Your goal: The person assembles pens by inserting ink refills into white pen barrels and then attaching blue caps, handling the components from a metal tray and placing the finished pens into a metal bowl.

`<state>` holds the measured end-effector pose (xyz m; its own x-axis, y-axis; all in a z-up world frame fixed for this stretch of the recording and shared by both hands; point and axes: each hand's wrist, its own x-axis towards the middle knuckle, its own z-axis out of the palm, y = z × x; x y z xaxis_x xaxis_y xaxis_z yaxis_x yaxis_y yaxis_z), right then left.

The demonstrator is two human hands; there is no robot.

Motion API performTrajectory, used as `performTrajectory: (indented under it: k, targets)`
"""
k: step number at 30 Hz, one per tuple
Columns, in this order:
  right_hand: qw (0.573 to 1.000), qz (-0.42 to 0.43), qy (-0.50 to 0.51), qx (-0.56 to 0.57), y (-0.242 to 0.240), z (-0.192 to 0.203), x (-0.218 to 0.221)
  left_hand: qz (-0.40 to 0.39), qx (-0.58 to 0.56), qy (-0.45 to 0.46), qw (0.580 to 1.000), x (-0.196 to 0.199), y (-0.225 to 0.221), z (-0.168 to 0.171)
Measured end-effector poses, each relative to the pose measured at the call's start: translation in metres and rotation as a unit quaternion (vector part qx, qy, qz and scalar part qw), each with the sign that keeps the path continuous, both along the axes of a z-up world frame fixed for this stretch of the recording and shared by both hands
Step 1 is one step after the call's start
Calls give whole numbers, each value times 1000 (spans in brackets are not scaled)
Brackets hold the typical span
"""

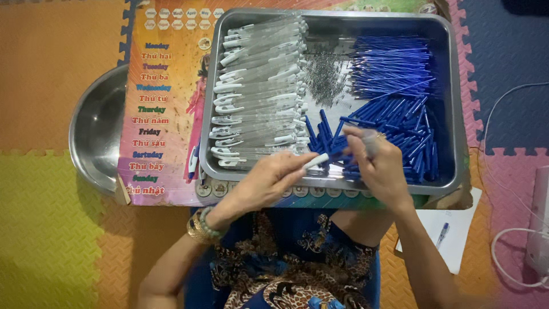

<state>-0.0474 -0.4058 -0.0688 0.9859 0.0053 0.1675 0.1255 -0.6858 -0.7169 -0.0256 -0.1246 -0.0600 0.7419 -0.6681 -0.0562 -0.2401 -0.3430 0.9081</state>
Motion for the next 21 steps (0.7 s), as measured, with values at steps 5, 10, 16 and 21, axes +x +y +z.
performTrajectory:
  k: [5,10,16,21]
  targets:
    - [876,9,214,433,28,-3,0,-19,172,-195,965,21,-28,60]
    - [787,0,231,572,22,-50,17,-17,267,-442,856,34,-62,38]
    - [755,57,217,617,15,-35,15,-81,317,-465,823,46,-76,61]
    - [794,-7,226,565,-3,-42,13,-86,298,-408,859,58,-58,67]
